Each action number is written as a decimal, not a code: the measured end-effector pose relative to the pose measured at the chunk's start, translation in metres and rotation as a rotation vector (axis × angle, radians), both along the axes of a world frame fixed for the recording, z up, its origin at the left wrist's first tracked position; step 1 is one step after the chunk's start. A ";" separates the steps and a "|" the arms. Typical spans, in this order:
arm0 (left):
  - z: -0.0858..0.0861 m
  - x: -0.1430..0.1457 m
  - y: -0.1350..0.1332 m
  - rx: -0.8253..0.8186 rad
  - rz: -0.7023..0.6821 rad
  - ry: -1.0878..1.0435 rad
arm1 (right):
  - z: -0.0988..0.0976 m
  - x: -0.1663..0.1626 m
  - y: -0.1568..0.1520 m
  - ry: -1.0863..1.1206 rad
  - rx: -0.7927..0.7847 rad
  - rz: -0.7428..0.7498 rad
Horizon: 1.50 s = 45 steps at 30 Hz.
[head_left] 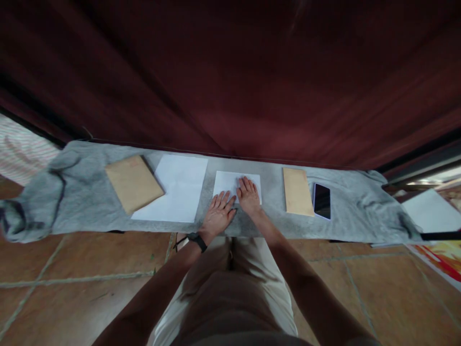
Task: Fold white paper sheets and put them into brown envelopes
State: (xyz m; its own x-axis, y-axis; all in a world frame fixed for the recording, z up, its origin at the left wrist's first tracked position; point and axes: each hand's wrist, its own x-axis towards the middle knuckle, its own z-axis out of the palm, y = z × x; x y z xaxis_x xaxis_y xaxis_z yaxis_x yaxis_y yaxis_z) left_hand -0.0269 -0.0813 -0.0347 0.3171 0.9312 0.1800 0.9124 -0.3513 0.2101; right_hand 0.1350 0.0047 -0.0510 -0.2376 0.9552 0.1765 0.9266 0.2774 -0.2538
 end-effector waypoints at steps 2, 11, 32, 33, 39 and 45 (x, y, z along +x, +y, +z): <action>-0.001 0.001 0.000 -0.007 0.006 -0.009 | -0.001 -0.003 -0.003 -0.015 -0.026 0.009; -0.003 0.003 -0.001 -0.015 0.011 0.013 | -0.004 0.034 0.003 -0.059 0.026 -0.021; -0.003 -0.001 0.000 0.036 0.026 -0.002 | 0.046 0.044 0.093 -0.110 -0.224 -0.017; -0.003 -0.001 0.000 0.036 0.028 -0.001 | 0.048 0.045 0.095 -0.104 -0.234 -0.020; 0.000 -0.001 0.000 0.042 0.035 0.014 | 0.054 0.051 0.101 -0.028 -0.316 -0.003; -0.001 -0.003 -0.002 0.072 0.055 0.004 | 0.064 0.066 0.087 0.186 -0.430 0.020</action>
